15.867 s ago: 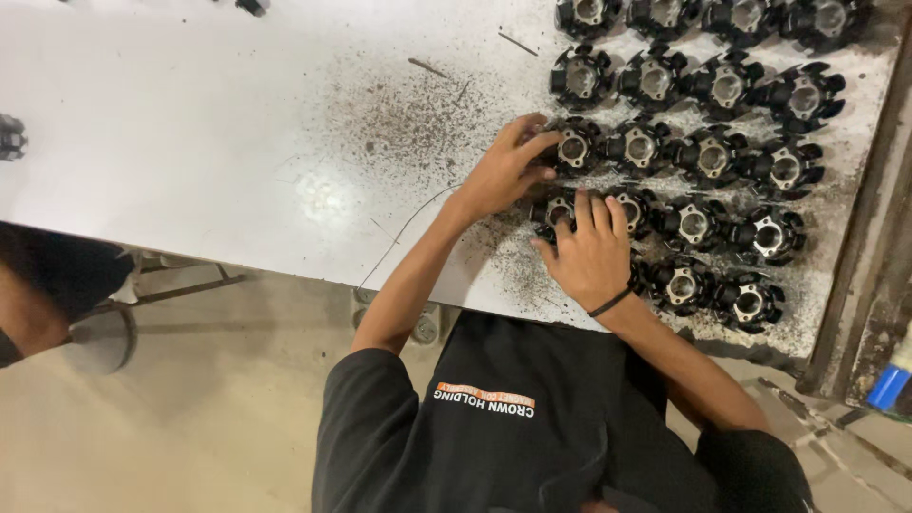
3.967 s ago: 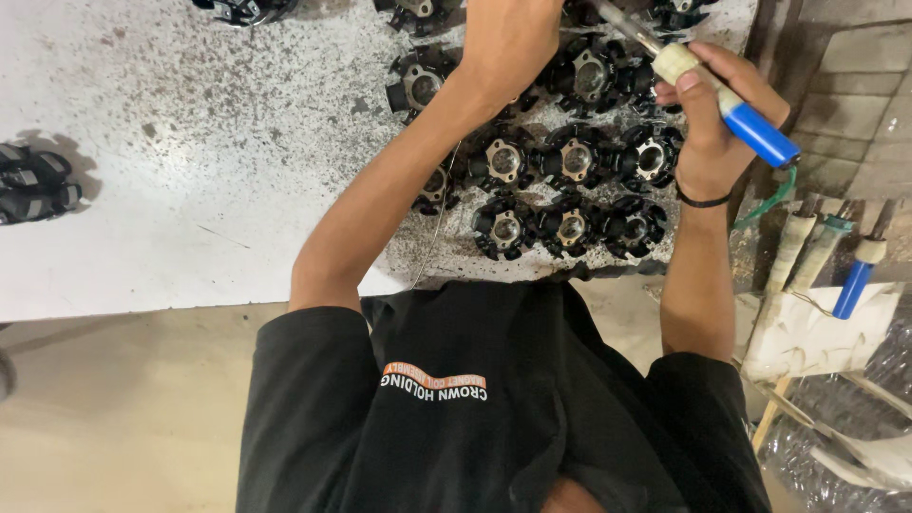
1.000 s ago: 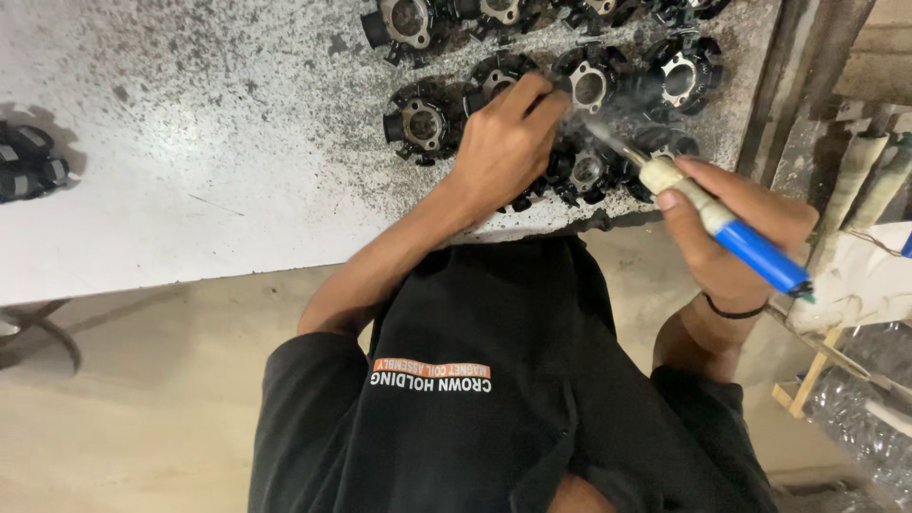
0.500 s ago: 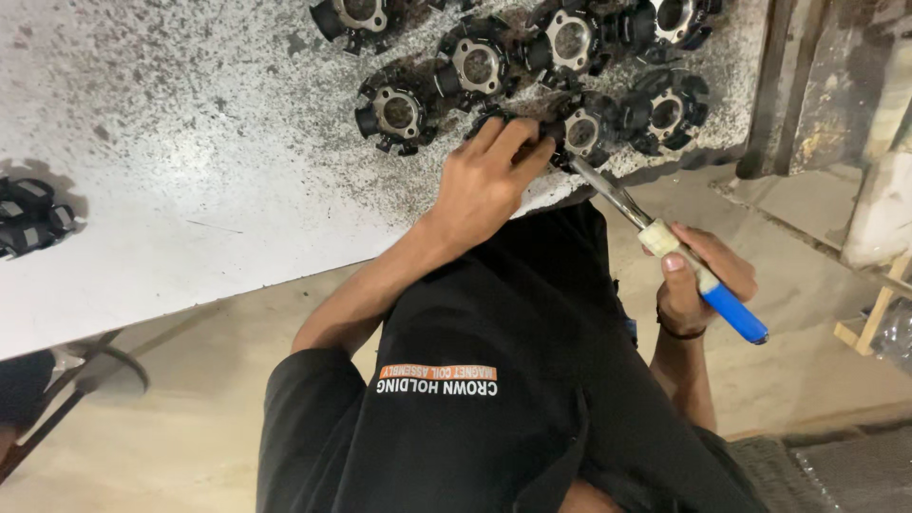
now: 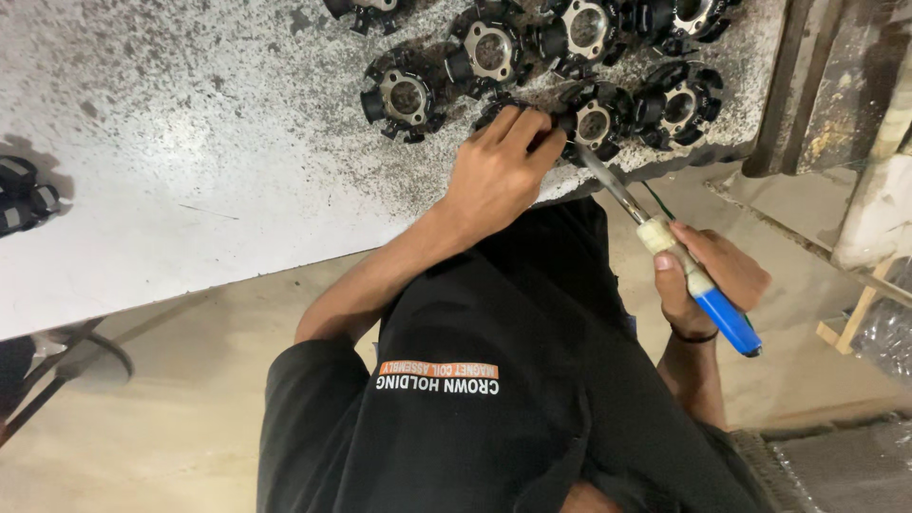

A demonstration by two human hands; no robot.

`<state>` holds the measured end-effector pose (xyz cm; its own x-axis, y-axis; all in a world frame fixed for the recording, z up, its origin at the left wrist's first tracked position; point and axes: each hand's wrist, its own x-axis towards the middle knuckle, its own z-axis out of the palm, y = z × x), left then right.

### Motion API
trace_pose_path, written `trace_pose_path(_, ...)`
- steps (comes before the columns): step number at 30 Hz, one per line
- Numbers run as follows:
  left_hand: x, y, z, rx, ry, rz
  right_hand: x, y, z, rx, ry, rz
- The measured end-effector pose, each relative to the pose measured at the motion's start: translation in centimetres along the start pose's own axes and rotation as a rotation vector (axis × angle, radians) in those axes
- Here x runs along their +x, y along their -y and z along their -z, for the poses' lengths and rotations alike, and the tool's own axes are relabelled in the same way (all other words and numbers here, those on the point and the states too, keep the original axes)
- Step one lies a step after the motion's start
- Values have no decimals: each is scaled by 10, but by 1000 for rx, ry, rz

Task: The person picks up black rotor parts one at a time from the workbench and runs a heated handheld tool around each part's hub, then places the part back in rows on the bench, working through the batch.

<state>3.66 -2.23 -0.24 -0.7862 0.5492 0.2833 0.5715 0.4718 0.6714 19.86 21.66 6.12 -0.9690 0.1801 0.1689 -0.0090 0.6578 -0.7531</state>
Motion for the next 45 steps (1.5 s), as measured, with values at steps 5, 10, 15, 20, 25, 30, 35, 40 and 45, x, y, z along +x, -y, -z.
trace_pose_path(5,-2,-4,-7,-28,15,-42,10,15,3,-34,39,-2)
trace_pose_path(10,-1,-7,-20,-38,26,-53,22,26,6,-102,94,17)
trace_pose_path(15,-8,-5,-5,-100,-20,42,36,37,15,-99,121,18)
trace_pose_path(20,-38,15,40,34,-99,111,35,36,-11,464,-249,-281)
trace_pose_path(25,-58,16,47,105,-92,104,9,11,-39,281,-90,-162)
trace_pose_path(30,-63,15,50,14,-26,244,-14,4,-39,258,-5,-102)
trace_pose_path(35,-62,19,50,18,-102,180,-12,8,-48,221,32,-68)
trace_pose_path(40,-62,24,43,8,-103,155,-10,11,-48,195,2,-69)
trace_pose_path(45,-60,27,42,-19,-86,125,-8,20,-50,181,20,-53)
